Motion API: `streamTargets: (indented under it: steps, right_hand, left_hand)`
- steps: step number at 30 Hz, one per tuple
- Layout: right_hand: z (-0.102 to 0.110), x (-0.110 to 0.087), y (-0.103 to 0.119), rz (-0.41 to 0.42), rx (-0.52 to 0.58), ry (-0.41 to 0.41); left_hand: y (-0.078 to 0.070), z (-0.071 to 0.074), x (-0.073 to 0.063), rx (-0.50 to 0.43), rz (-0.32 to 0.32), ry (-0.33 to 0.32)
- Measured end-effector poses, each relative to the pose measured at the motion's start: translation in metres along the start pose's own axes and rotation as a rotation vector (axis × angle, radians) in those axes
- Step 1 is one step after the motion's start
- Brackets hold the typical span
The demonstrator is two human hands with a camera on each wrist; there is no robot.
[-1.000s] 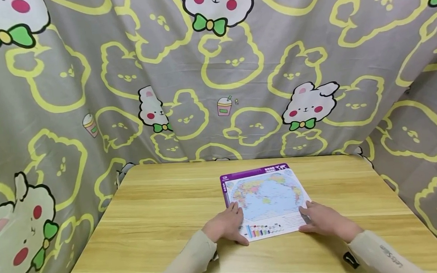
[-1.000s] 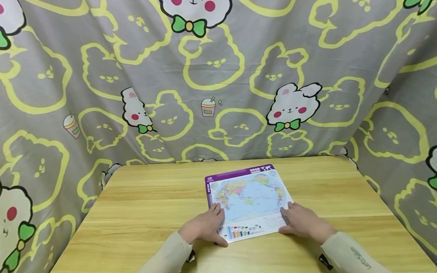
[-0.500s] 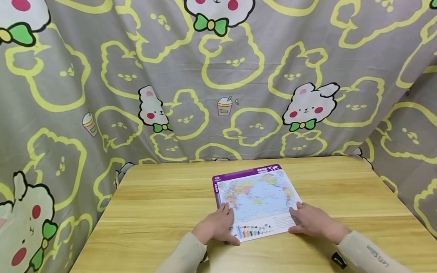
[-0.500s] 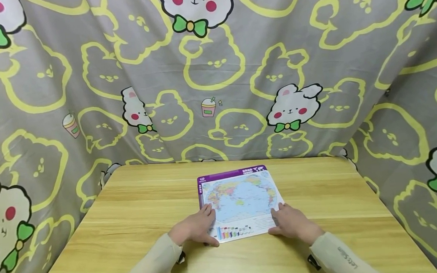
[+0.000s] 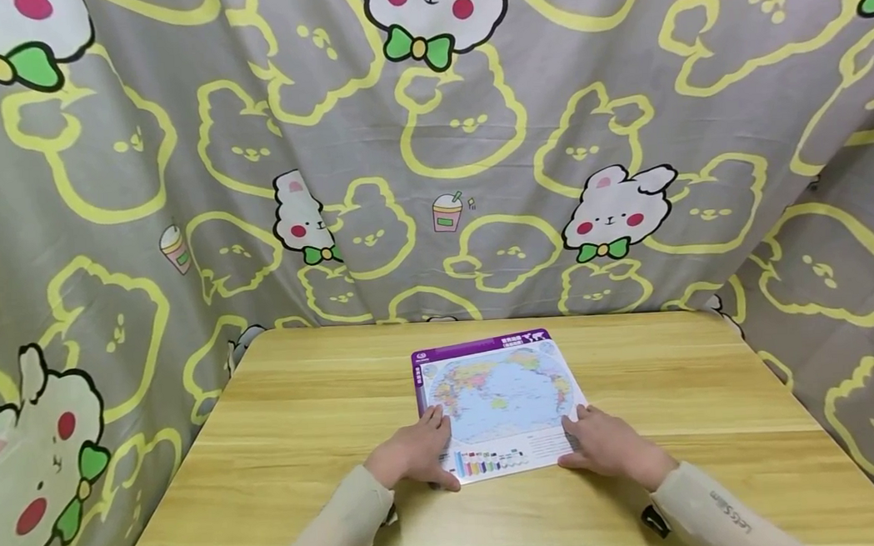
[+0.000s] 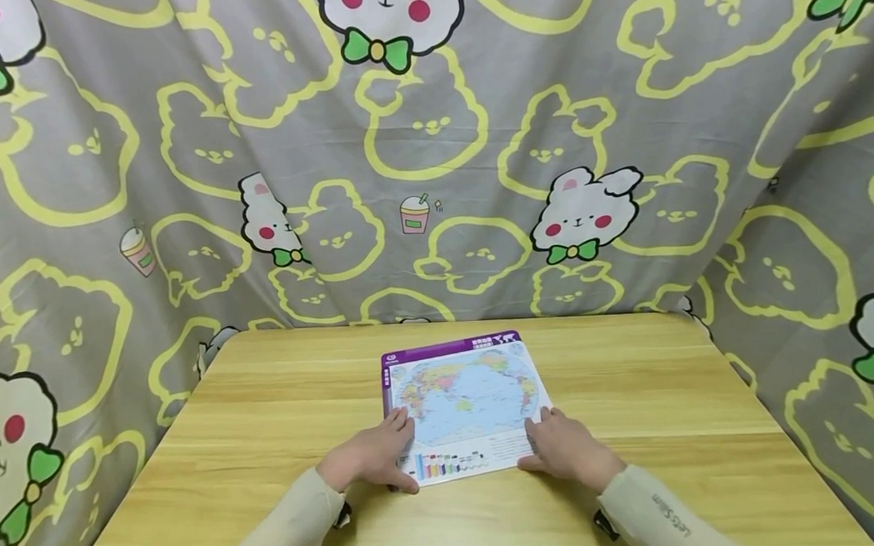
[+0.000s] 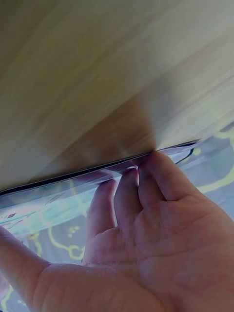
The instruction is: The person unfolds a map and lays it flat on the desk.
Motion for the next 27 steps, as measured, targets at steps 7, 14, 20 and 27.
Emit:
streamTargets:
  steps: [7, 14, 20, 27]
  right_hand:
    - [0.0, 0.003, 0.009, -0.001, -0.01, -0.009]
    - [-0.002, 0.008, 0.019, 0.016, -0.021, -0.017]
    - [-0.002, 0.011, 0.026, 0.015, -0.037, -0.024]
    - [0.001, 0.013, 0.034, 0.007, -0.048, -0.04]
  left_hand:
    - [0.008, 0.003, -0.004, -0.023, -0.008, -0.002]
    - [0.019, 0.003, -0.007, -0.005, -0.004, 0.002]
    - [0.025, 0.006, -0.01, -0.013, -0.008, 0.008]
    - [0.033, 0.01, -0.014, -0.055, -0.002, 0.005]
Point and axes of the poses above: each hand's wrist, its own x-axis towards the middle knuckle, its own z-axis out of the back of the hand, y = z × x, the point moved 8 cm from there along x, towards the middle knuckle, and after that the axes turned 8 degrees about -x, right-handed, at the moved point
